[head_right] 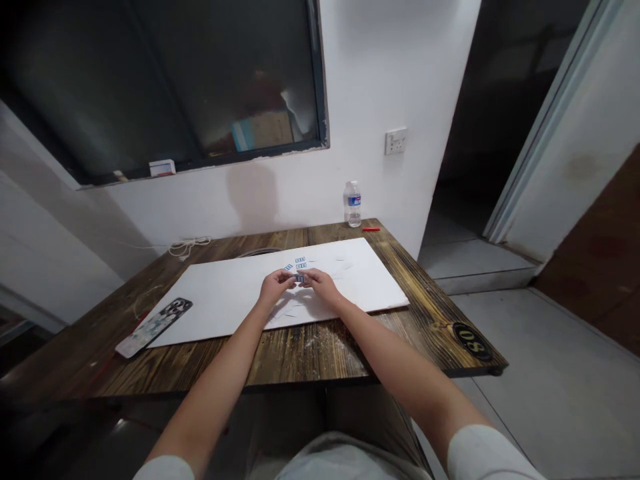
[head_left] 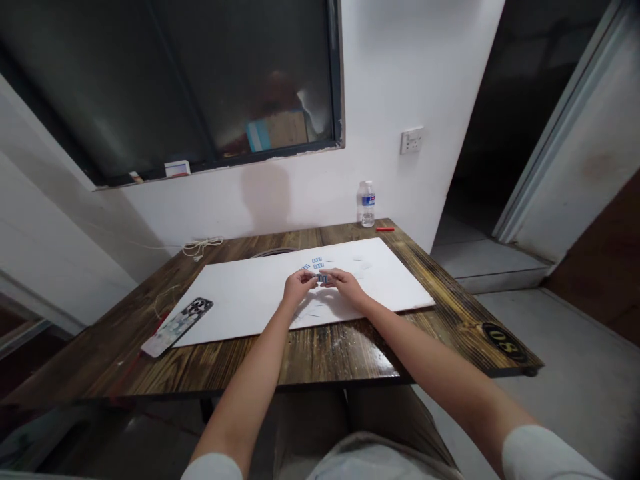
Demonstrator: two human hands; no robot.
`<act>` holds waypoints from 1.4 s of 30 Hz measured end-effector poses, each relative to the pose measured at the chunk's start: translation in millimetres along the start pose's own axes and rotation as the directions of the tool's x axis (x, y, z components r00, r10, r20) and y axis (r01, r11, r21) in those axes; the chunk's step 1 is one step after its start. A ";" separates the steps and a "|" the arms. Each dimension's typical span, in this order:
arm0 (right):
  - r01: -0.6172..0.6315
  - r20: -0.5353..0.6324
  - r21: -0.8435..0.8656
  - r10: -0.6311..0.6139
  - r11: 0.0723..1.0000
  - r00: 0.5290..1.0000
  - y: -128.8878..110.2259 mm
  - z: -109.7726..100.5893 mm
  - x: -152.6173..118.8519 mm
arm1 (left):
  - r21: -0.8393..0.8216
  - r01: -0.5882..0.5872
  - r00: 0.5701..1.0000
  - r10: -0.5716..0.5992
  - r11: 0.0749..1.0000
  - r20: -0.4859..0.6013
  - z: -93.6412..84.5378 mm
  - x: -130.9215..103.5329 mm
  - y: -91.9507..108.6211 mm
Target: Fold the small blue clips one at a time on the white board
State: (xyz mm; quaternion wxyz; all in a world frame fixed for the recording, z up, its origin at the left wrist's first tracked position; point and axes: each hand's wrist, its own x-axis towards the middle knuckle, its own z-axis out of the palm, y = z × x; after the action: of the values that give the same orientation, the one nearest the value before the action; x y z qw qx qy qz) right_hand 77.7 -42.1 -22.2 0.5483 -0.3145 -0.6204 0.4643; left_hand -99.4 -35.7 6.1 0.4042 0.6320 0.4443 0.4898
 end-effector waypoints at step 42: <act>-0.021 -0.105 -0.343 -0.017 0.939 0.994 -1.9 -2.0 -6.1 | 0.817 0.032 0.980 0.145 0.575 -0.140 -22.6 2.4 -17.7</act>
State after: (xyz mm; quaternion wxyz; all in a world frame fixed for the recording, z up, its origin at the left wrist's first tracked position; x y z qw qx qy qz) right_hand 81.1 -47.8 -22.9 0.5169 -0.4302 -0.6614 0.3322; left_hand -124.2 -26.8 -5.6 0.0077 0.7105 0.6358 0.3014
